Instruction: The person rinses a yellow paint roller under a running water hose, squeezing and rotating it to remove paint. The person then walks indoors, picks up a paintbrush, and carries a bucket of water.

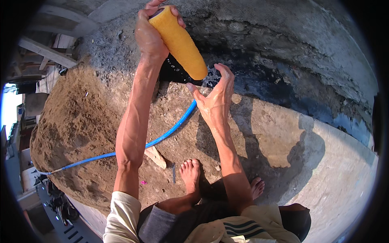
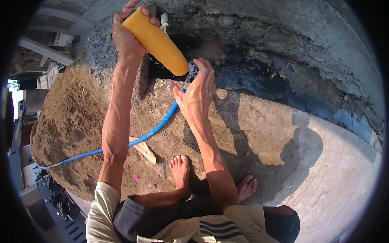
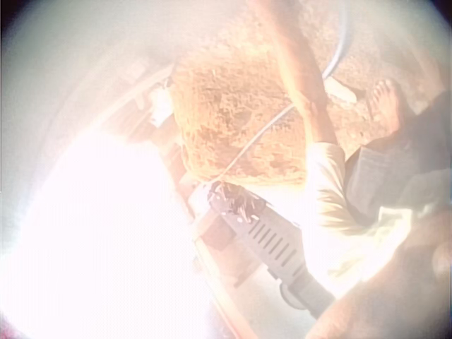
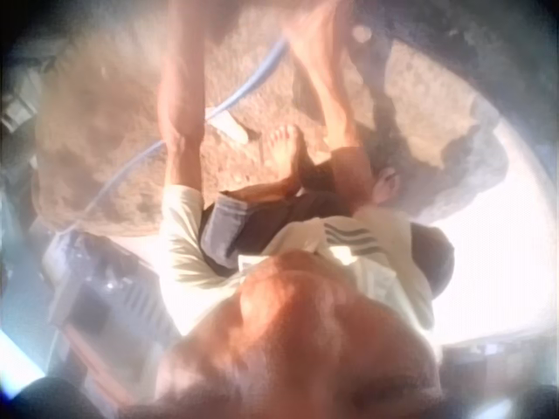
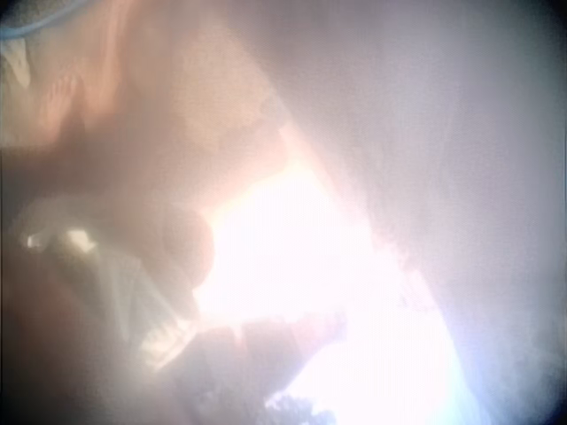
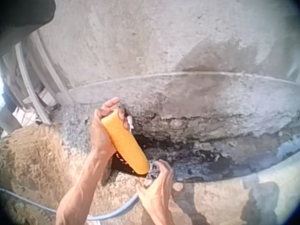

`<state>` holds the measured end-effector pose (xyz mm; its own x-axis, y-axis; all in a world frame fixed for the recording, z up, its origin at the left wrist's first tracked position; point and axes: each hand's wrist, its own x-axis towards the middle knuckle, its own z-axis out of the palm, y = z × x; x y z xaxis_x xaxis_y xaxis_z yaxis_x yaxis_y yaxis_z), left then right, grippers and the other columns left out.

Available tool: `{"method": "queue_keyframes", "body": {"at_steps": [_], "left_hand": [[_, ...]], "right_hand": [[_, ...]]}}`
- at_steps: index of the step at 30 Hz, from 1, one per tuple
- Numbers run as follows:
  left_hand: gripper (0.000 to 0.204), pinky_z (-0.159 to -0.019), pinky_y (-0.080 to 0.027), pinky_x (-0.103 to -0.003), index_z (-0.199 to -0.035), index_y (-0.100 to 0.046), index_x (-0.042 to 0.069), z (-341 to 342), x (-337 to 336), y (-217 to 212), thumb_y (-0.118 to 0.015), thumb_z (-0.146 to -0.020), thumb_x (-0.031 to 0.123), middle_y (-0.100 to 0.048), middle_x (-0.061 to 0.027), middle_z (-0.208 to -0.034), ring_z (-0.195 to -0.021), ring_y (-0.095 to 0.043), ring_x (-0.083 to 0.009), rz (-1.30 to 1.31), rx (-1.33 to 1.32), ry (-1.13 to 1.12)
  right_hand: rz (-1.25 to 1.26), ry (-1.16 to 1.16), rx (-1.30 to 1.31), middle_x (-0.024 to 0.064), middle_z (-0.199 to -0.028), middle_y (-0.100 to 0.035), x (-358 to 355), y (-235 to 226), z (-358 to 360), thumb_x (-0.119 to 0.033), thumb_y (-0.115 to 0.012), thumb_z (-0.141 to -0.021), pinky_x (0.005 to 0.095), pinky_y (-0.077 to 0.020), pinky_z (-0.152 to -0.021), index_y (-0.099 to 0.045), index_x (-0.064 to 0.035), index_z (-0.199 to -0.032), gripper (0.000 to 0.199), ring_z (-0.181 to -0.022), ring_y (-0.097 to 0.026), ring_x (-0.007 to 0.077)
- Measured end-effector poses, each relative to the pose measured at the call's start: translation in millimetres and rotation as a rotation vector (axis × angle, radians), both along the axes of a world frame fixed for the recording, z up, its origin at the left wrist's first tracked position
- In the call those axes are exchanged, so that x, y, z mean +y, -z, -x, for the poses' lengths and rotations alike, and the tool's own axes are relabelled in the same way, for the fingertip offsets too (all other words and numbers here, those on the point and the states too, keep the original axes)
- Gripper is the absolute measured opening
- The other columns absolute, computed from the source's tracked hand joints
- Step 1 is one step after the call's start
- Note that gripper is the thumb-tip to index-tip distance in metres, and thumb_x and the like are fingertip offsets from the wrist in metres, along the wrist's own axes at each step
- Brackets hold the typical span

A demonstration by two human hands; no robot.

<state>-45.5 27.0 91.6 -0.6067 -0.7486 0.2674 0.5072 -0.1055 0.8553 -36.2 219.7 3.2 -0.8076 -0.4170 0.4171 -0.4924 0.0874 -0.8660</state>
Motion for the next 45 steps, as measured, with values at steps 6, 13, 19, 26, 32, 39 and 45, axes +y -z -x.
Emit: {"method": "queue_keyframes", "body": {"at_steps": [6, 13, 19, 26, 32, 39, 45], "left_hand": [[0.06, -0.072, -0.058, -0.036, -0.135, -0.051, 0.001, 38.7, 59.2, -32.3, -0.056, -0.101, 0.05, -0.067, -0.0096, -0.093, -0.078, -0.067, -0.021, 0.054, 0.006, -0.221], [0.017, -0.058, -0.048, -0.032, -0.083, -0.066, 0.003, 42.5, 52.8, 0.6, -0.076, -0.086, 0.016, -0.065, -0.0034, -0.072, -0.062, -0.06, -0.0143, 0.273, -0.294, -0.436], [0.019, -0.056, -0.047, -0.035, -0.08, -0.065, 0.002, 55.3, 50.0, 0.7, -0.072, -0.084, 0.02, -0.065, -0.0053, -0.068, -0.06, -0.062, -0.0171, 0.259, -0.23, -0.387], [0.027, -0.064, -0.05, -0.031, -0.093, -0.065, 0.004, 31.1, 29.8, -17.7, -0.078, -0.087, 0.027, -0.063, -0.0033, -0.079, -0.07, -0.06, -0.0142, 0.202, -0.126, -0.081], [0.02, -0.065, -0.05, -0.033, -0.083, -0.065, 0.002, 27.6, 58.2, 12.6, -0.075, -0.089, 0.019, -0.064, -0.0027, -0.074, -0.069, -0.062, -0.0148, 0.187, -0.277, -0.357], [0.018, -0.068, -0.052, -0.03, -0.087, -0.066, 0.001, 12.9, 49.7, -12.0, -0.072, -0.09, 0.018, -0.066, -0.0048, -0.076, -0.075, -0.065, -0.0161, 0.27, -0.366, -0.195], [0.015, -0.052, -0.049, -0.028, -0.085, -0.067, 0.005, 11.1, 29.5, -8.3, -0.073, -0.092, 0.017, -0.065, -0.0019, -0.069, -0.056, -0.06, -0.0121, 0.132, -0.357, -0.399]], "right_hand": [[0.066, -0.514, -0.388, 0.0056, -0.1, -0.072, -31.9, -11.5, 89.8, -0.024, -0.095, -0.073, 0.0307, -0.0564, -0.082, -0.067, -0.0009, -0.115, 0.055, -0.089, -0.067, 0.0136], [0.007, -0.602, -0.163, 0.0037, -0.079, -0.07, -61.0, 15.6, 110.6, -0.023, -0.088, -0.081, 0.0305, -0.0528, -0.064, -0.067, -0.0021, -0.101, 0.036, -0.071, -0.066, 0.0119], [-0.053, -0.693, -0.237, 0.0029, -0.082, -0.07, -56.9, 27.5, 138.7, -0.025, -0.085, -0.086, 0.0284, -0.0522, -0.065, -0.07, -0.0035, -0.099, 0.029, -0.071, -0.067, 0.0118], [0.055, -0.995, -0.508, 0.0053, -0.078, -0.066, -63.8, -1.4, 142.7, -0.022, -0.075, -0.094, 0.0289, -0.0509, -0.06, -0.066, -0.0009, -0.103, 0.025, -0.065, -0.063, 0.0132], [-0.032, -0.883, -0.332, 0.0054, -0.08, -0.069, -60.0, 14.2, 132.1, -0.018, -0.077, -0.091, 0.0286, -0.054, -0.063, -0.065, -0.0008, -0.098, 0.023, -0.069, -0.067, 0.013], [-0.046, -0.869, -0.435, 0.003, -0.075, -0.066, -58.5, 1.3, 115.9, -0.012, -0.079, -0.086, 0.0284, -0.05, -0.057, -0.065, -0.0007, -0.093, 0.019, -0.063, -0.063, 0.0116], [0.055, -0.387, -0.013, 0.0054, -0.078, -0.069, -61.1, -4.0, 68.2, -0.032, -0.09, -0.081, 0.0368, -0.0526, -0.06, -0.061, 0.0042, -0.105, 0.052, -0.06, -0.063, 0.0185]]}}
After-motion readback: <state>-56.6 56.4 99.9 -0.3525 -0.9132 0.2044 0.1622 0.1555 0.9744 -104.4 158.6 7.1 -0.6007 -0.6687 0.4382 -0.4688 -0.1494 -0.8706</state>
